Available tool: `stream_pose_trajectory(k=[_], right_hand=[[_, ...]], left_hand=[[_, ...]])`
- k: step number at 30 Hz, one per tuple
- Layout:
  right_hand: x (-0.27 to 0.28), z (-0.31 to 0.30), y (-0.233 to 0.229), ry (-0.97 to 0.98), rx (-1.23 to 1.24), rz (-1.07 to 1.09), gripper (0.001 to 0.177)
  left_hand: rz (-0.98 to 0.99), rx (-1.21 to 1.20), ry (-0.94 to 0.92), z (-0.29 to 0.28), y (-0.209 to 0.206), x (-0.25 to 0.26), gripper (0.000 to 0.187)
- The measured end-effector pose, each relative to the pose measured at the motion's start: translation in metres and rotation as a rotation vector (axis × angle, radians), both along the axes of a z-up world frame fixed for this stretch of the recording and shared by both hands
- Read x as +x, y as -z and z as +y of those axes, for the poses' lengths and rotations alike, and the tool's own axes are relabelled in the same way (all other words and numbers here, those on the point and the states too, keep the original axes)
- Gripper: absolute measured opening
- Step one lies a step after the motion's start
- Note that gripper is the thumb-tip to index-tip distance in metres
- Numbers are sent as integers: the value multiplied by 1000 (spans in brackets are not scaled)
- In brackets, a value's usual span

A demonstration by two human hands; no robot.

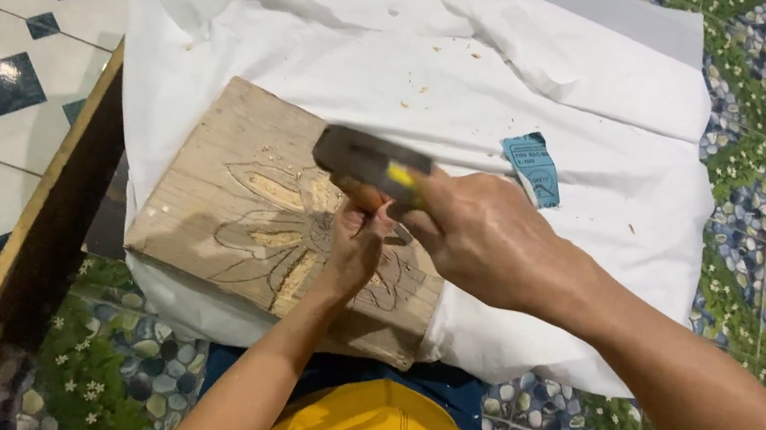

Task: Carving a floral design into a wooden block using a hammer and chisel, and smoothing the surface with sandpaper.

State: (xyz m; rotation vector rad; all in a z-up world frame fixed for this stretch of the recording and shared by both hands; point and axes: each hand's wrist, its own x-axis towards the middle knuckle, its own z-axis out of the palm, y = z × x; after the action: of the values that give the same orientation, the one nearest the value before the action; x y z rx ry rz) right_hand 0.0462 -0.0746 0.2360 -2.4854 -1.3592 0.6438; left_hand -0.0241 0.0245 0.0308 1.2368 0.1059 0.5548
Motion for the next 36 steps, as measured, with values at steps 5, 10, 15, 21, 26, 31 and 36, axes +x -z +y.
stream_pose_trajectory(k=[5,10,15,21,26,31,36], right_hand=[[0,12,0,1,20,3,21],[5,21,6,-1,-55,3,14],[-5,20,-6,117,120,127,10],[-3,11,-1,152,98,157,11],[-4,11,-4,162,93,167,10],[1,9,2,140,133,161,10],[-5,14,-16,103,133,95,14]], left_hand=[[113,53,9,8,-7,-2,14],[203,97,-65,16,-12,0,22],[228,-429,-106,27,5,12,23],[22,-706,-82,35,34,20,15],[4,-605,-68,22,31,20,22],[71,-451,-74,13,22,15,16],[71,-75,44,11,16,7,6]])
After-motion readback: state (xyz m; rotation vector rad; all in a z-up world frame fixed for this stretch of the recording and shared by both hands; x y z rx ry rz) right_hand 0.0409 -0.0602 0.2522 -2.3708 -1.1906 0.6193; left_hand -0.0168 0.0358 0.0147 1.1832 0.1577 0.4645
